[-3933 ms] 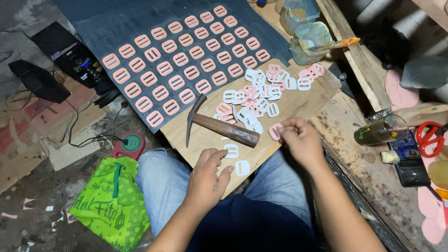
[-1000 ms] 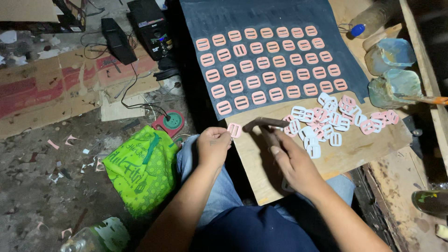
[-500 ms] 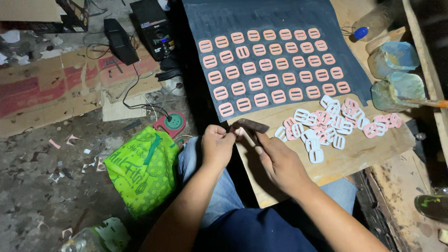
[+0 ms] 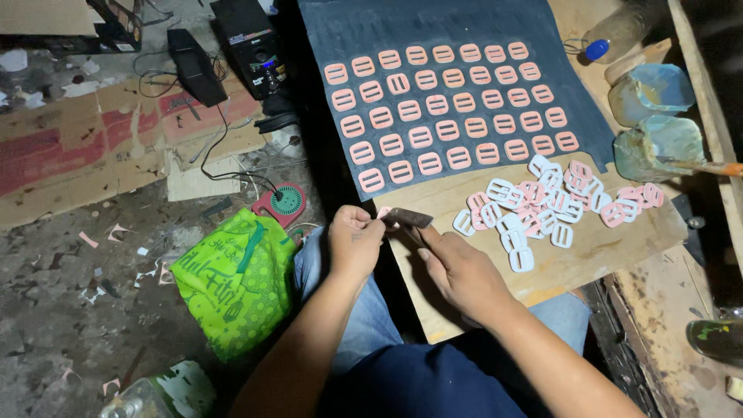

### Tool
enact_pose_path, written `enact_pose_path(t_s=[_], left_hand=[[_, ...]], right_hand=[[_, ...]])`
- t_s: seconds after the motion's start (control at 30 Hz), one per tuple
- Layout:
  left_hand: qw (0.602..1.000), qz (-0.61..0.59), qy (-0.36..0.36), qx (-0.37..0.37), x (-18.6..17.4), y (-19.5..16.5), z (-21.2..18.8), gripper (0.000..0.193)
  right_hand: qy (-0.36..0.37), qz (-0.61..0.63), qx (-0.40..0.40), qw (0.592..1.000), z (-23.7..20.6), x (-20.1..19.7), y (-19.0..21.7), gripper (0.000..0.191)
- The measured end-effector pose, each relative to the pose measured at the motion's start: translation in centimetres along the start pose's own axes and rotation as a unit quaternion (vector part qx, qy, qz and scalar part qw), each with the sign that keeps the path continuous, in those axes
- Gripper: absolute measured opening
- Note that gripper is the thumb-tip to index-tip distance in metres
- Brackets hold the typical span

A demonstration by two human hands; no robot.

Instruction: The person picks up pink and white plastic buckles from a green bag and a workbench, then uses a hammer to trim excess plastic from each buckle. The trimmed pieces are discarded, and the finished buckles are placed in a pile on the workbench.

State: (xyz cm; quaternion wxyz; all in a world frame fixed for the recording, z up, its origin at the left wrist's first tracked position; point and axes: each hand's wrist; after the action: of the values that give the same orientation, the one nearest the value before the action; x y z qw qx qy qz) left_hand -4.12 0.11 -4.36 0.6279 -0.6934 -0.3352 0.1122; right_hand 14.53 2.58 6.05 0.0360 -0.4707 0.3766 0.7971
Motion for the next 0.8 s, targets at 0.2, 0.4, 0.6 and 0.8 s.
enact_pose_path(t_s=[0.2, 0.4, 0.6, 0.8], left_hand=[[0.983, 0.141, -0.004, 0.120, -0.1, -0.3, -0.6, 0.019], [0.953, 0.282, 0.001, 0.108, 0.0, -2.0, -1.6, 0.021], [0.890, 0.406, -0.008, 0.205, 0.3, -3.2, -2.5, 0.023], [0.877, 0.424, -0.005, 0.228, 0.4, -4.2, -3.3, 0.019]], right_hand=[[0.006, 0.025, 0.091, 0.996, -1.9, -1.4, -1.0, 0.042], [0.032, 0.017, 0.073, 0.997, -6.9, -3.8, -1.4, 0.039], [0.033, -0.055, 0.068, 0.996, -9.0, -3.0, -1.2, 0.045], [0.066, -0.037, 0.113, 0.991, -9.1, -2.2, -2.2, 0.039]])
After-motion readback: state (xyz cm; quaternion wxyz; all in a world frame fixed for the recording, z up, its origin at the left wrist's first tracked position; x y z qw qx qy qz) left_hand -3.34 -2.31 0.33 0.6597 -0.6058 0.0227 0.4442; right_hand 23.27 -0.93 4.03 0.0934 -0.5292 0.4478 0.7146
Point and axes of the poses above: each hand's wrist, its own z-axis towards the middle knuckle, its own x-axis out of the palm, y = z × x, and after that the axes turned 3 degrees about y, right-handed
